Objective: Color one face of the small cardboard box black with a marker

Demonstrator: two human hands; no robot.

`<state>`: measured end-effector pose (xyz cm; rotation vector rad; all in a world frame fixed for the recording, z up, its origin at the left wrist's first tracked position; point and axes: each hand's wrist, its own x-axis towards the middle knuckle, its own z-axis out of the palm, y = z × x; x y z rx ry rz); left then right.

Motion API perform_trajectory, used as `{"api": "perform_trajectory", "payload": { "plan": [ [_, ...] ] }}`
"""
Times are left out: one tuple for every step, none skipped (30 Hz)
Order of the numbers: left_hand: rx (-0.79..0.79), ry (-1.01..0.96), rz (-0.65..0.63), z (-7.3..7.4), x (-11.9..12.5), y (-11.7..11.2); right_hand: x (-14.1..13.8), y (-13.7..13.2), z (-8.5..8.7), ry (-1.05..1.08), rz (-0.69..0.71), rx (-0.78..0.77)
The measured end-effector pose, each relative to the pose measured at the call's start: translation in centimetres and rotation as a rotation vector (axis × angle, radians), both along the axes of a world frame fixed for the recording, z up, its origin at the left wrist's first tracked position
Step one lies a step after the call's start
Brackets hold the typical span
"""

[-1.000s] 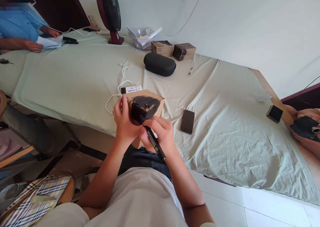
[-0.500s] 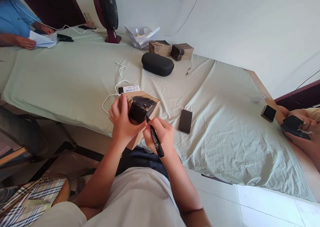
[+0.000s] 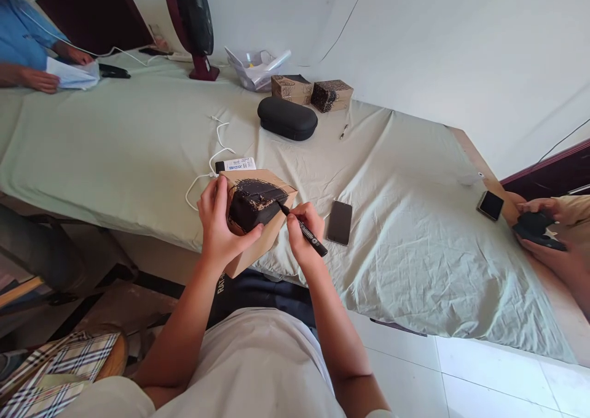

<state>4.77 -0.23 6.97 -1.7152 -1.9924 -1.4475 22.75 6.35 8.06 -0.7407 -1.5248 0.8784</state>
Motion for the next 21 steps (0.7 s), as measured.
{"api": "perform_trajectory", "payload": {
  "plan": [
    [0.006, -0.008, -0.013, -0.2, -0.1, -0.1, 0.1, 0.2, 0.2, 0.024, 0.002, -0.009],
    [0.009, -0.012, -0.026, -0.3, -0.2, -0.1, 0.2, 0.4, 0.5, 0.042, 0.007, -0.016],
    [0.009, -0.008, -0.045, -0.4, -0.2, -0.1, 0.4, 0.5, 1.0, 0.055, 0.022, -0.023],
    [0.009, 0.004, -0.068, -0.5, -0.2, -0.2, 0.6, 0.6, 1.6, 0.062, 0.046, -0.029],
    [0.007, 0.022, -0.094, -0.5, -0.1, -0.2, 0.7, 0.7, 2.3, 0.064, 0.08, -0.036],
    [0.004, 0.043, -0.117, -0.5, 0.0, -0.2, 0.8, 0.7, 3.1, 0.061, 0.122, -0.044],
    [0.001, 0.063, -0.14, -0.4, 0.2, -0.2, 0.9, 0.6, 3.9, 0.055, 0.173, -0.056],
    [-0.002, 0.081, -0.16, -0.4, 0.3, -0.2, 0.9, 0.6, 4.7, 0.041, 0.228, -0.073],
    [0.0, 0.094, -0.181, -0.3, 0.3, -0.2, 0.9, 0.5, 5.4, 0.021, 0.284, -0.094],
    [0.003, 0.105, -0.201, -0.2, 0.4, -0.3, 0.8, 0.5, 6.0, 0.002, 0.331, -0.119],
    [0.005, 0.113, -0.223, -0.2, 0.4, -0.3, 0.6, 0.4, 6.5, -0.011, 0.365, -0.144],
    [0.009, 0.119, -0.243, -0.1, 0.4, -0.3, 0.4, 0.4, 6.8, -0.018, 0.385, -0.166],
    [0.013, 0.121, -0.257, -0.1, 0.3, -0.4, 0.3, 0.4, 7.0, -0.019, 0.39, -0.186],
    [0.017, 0.121, -0.267, -0.1, 0.2, -0.4, 0.1, 0.4, 7.0, -0.011, 0.382, -0.2],
    [0.023, 0.119, -0.278, -0.2, 0.1, -0.5, 0.0, 0.4, 6.9, 0.001, 0.361, -0.209],
    [0.032, 0.115, -0.29, -0.3, -0.1, -0.5, 0.0, 0.5, 6.6, 0.009, 0.329, -0.215],
    [0.044, 0.11, -0.305, -0.4, -0.2, -0.5, 0.0, 0.6, 6.4, 0.008, 0.294, -0.217],
    [0.055, 0.103, -0.318, -0.6, -0.5, -0.6, 0.1, 0.7, 6.1, -0.001, 0.256, -0.216],
    [0.067, 0.094, -0.329, -0.8, -0.7, -0.6, 0.2, 0.8, 5.9, -0.018, 0.215, -0.215],
    [0.077, 0.081, -0.333, -1.0, -0.9, -0.6, 0.4, 0.9, 5.7, -0.039, 0.177, -0.213],
    [0.084, 0.064, -0.331, -1.2, -1.1, -0.6, 0.7, 1.0, 5.5, -0.061, 0.141, -0.214]
  ]
}}
